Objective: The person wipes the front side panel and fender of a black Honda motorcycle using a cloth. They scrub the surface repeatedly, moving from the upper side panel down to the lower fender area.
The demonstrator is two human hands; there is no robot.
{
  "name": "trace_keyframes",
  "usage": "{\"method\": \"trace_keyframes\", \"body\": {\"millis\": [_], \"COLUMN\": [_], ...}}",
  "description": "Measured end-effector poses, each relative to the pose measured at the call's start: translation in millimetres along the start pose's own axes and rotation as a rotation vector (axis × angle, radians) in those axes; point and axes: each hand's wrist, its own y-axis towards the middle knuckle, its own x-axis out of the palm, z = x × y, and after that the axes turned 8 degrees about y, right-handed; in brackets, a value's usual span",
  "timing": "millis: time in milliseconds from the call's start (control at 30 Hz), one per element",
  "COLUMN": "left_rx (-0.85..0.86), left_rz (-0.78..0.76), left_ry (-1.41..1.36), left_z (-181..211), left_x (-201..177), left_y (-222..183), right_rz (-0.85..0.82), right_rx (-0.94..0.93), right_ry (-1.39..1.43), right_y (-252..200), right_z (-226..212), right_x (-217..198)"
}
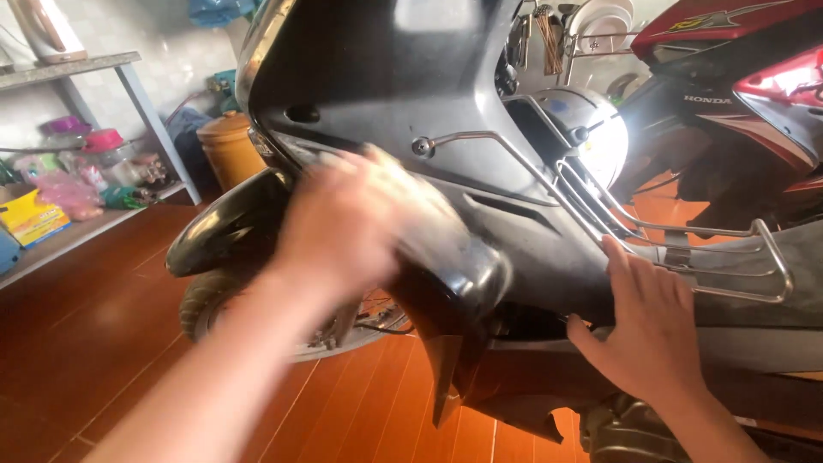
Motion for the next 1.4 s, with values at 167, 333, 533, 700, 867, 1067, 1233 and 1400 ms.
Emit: {"method": "trace_keyframes", "body": {"millis": [167,333,533,700,867,1067,1233,1400], "left_rx": [-0.294,0.12,-0.27,0.045,-0.25,0.052,-0.178,-0.326], "left_rz": [0.502,0.232,0.396,0.216,0.425,-0.043,0.431,0.582], "left_ry": [-0.023,-0.191,0.128,-0.09,0.183,-0.115,0.007,-0.023], "left_z": [23.7,58.8,12.7,58.6,-30.2,85.0,-17.5,43.5], "left_x": [13.7,5.3,21.4,12.3,4.0,11.0,10.8,13.6], "left_y": [1.5,3.3,1.4,-0.9,-5.1,1.8,-3.8,8.7], "right_rz": [0.044,0.023,0.053,0.085,-0.004,0.062,0.018,-0.021], "right_rx": [-0.014,-0.007,-0.025,0.0,0.063,0.03,0.015,0.096], "right_ry": [-0.059,-0.003,0.005,-0.026,0.063,0.022,0.081,0.059], "right_y": [-0.4,0.6,1.4,2.9,3.9,2.2,7.2,8.2], "right_z": [-5.7,1.1,0.7,2.1,-0.5,3.1,1.9,-3.2], "right_x": [1.8,-1.0,1.0,4.0,-1.1,4.4,-3.1,-1.6]}}
